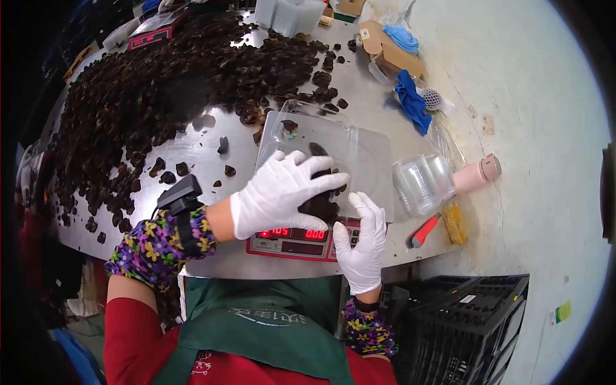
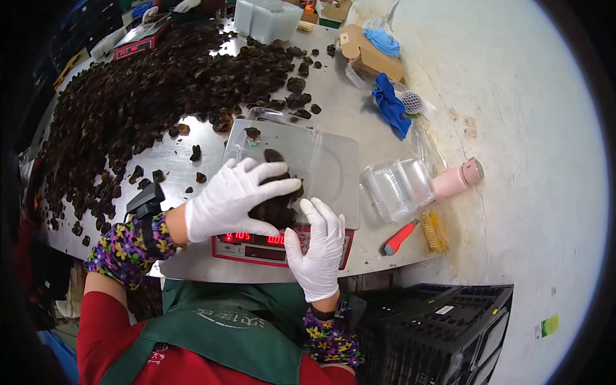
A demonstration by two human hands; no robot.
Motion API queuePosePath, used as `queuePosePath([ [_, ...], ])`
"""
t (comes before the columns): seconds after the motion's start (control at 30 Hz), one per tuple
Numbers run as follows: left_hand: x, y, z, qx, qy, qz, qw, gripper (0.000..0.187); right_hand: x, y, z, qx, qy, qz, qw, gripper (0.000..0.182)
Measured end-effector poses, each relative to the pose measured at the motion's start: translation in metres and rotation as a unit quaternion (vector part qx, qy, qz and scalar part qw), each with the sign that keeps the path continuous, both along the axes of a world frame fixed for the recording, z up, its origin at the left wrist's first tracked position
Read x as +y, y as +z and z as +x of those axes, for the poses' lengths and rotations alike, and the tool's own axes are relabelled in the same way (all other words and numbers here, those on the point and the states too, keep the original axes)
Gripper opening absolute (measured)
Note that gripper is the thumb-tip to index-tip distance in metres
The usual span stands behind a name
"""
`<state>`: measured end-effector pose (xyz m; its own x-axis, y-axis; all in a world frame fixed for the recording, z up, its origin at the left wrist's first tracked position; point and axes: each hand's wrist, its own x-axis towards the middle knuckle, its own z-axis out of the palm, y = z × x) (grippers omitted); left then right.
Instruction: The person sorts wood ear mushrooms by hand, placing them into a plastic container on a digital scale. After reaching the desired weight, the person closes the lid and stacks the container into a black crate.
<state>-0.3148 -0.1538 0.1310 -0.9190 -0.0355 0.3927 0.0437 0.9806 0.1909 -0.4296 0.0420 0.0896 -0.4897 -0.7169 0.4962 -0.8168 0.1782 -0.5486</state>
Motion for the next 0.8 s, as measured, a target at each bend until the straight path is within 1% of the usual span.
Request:
queuePosePath([
  [0.03,-0.002,0.002,0.004,0.002,0.003,0.019,1.000,0.085,0.002,0.002,-0.001,0.011,0.003,0.005,1.000,0.054],
  [0.07,-0.005,0.006,0.009,0.012,0.009,0.061,0.998,0.080,0.002,0.004,-0.002,0.022,0.008,0.010,1.000,0.052],
  [0.1,-0.012,0.005,0.012,0.035,0.006,0.135,0.990,0.074,0.002,0.006,-0.004,0.021,0.008,0.009,1.000,0.052],
  [0.13,-0.020,0.004,0.014,0.059,0.004,0.208,0.976,0.069,0.002,0.008,-0.006,0.032,0.007,0.012,0.999,0.047],
  [0.17,-0.024,0.006,0.019,0.073,-0.002,0.298,0.952,0.060,0.002,0.010,-0.009,0.042,0.007,0.015,0.999,0.042],
  [0.2,-0.028,0.006,0.022,0.106,0.015,0.329,0.938,0.048,0.001,0.012,-0.013,0.041,0.010,0.013,0.999,0.042],
  [0.27,-0.045,-0.003,0.027,0.091,0.032,0.511,0.854,0.037,-0.002,0.017,-0.023,0.034,0.014,0.015,0.999,0.033],
  [0.3,-0.051,-0.006,0.030,0.069,0.023,0.616,0.784,0.030,-0.005,0.022,-0.025,0.029,0.008,-0.002,1.000,0.028],
  [0.4,-0.056,-0.014,0.033,0.042,0.049,0.611,0.789,0.030,-0.012,0.033,-0.035,0.029,0.028,-0.016,0.999,0.028],
  [0.43,-0.054,-0.015,0.031,0.045,0.054,0.633,0.771,0.030,-0.017,0.037,-0.036,0.024,0.033,-0.024,0.999,0.025],
  [0.47,-0.051,-0.012,0.028,0.047,0.056,0.633,0.771,0.030,-0.021,0.039,-0.036,0.025,0.036,-0.023,0.999,0.025],
  [0.53,-0.043,-0.004,0.022,0.075,0.034,0.636,0.768,0.028,-0.028,0.043,-0.037,0.032,0.073,-0.011,0.997,0.033],
  [0.57,-0.040,0.006,0.019,0.059,0.042,0.642,0.763,0.029,-0.034,0.046,-0.034,0.033,0.075,-0.009,0.997,0.033],
  [0.6,-0.037,0.010,0.013,0.061,0.044,0.644,0.761,0.029,-0.042,0.050,-0.026,-0.050,0.084,-0.039,0.994,0.037],
  [0.63,-0.033,0.012,0.006,0.057,0.012,0.641,0.765,0.029,-0.049,0.052,-0.020,-0.133,0.091,-0.067,0.985,0.041],
  [0.67,-0.028,0.015,0.000,0.054,-0.019,0.637,0.769,0.030,-0.055,0.052,-0.017,-0.134,0.093,-0.063,0.985,0.041],
  [0.7,-0.021,0.020,-0.005,0.054,-0.049,0.640,0.765,0.031,-0.062,0.052,-0.014,-0.242,0.135,-0.086,0.957,0.044],
  [0.73,-0.020,0.015,-0.011,0.044,-0.104,0.641,0.759,0.031,-0.067,0.052,-0.014,-0.345,0.174,-0.110,0.916,0.046],
  [0.77,-0.018,0.015,-0.014,0.042,-0.114,0.637,0.761,0.032,-0.072,0.044,-0.019,-0.318,0.164,-0.122,0.926,0.037],
  [0.8,-0.017,0.015,-0.015,0.039,-0.123,0.633,0.763,0.032,-0.071,0.040,-0.023,-0.318,0.165,-0.121,0.926,0.037],
])
